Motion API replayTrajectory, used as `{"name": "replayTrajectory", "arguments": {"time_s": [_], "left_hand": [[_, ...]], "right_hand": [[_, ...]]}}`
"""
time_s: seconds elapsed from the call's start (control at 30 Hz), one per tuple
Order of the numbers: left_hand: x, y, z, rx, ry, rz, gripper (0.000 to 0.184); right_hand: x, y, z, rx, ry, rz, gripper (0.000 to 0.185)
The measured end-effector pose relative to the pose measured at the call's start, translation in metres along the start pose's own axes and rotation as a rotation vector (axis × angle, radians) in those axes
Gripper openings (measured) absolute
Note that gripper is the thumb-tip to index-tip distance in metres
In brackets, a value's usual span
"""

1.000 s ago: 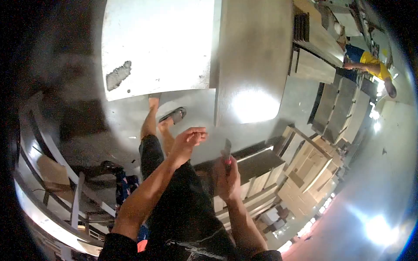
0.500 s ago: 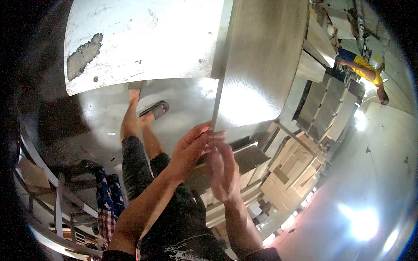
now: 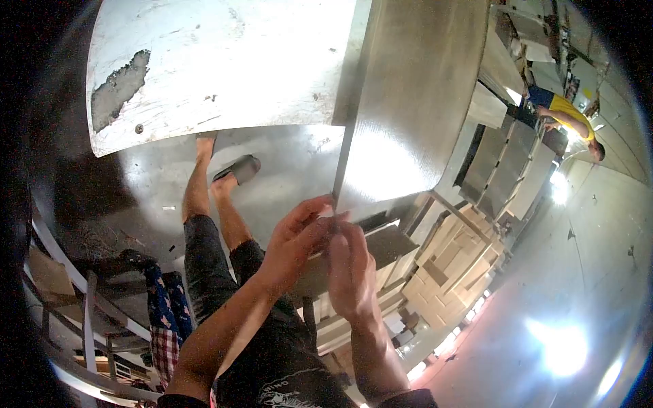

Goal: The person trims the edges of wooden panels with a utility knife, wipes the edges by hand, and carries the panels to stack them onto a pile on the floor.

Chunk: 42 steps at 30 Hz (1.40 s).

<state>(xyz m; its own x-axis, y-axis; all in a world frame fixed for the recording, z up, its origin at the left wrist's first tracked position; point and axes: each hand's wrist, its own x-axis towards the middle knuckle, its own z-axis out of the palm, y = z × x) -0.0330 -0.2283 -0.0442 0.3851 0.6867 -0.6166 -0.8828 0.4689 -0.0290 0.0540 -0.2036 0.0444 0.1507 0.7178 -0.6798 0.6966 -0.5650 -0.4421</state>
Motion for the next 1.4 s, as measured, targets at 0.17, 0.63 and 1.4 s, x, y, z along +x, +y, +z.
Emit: {"name": "replayTrajectory", "arguments": {"time_s": [0.17, 0.63, 1.4], "left_hand": [[0.001, -0.003, 0.002, 0.005, -0.008, 0.038, 0.040], [0.003, -0.004, 0.001, 0.097, -0.002, 0.054, 0.037], [-0.001, 0.007, 0.009, 0.172, 0.061, -0.001, 0.036]], "right_hand": [[-0.002, -0.006, -0.003, 0.006, -0.022, 0.055, 0.033], [0.000, 0.004, -0.004, 0.001, -0.017, 0.021, 0.037], [0.000, -0.004, -0.003, 0.025, -0.047, 0.129, 0.036]]}}
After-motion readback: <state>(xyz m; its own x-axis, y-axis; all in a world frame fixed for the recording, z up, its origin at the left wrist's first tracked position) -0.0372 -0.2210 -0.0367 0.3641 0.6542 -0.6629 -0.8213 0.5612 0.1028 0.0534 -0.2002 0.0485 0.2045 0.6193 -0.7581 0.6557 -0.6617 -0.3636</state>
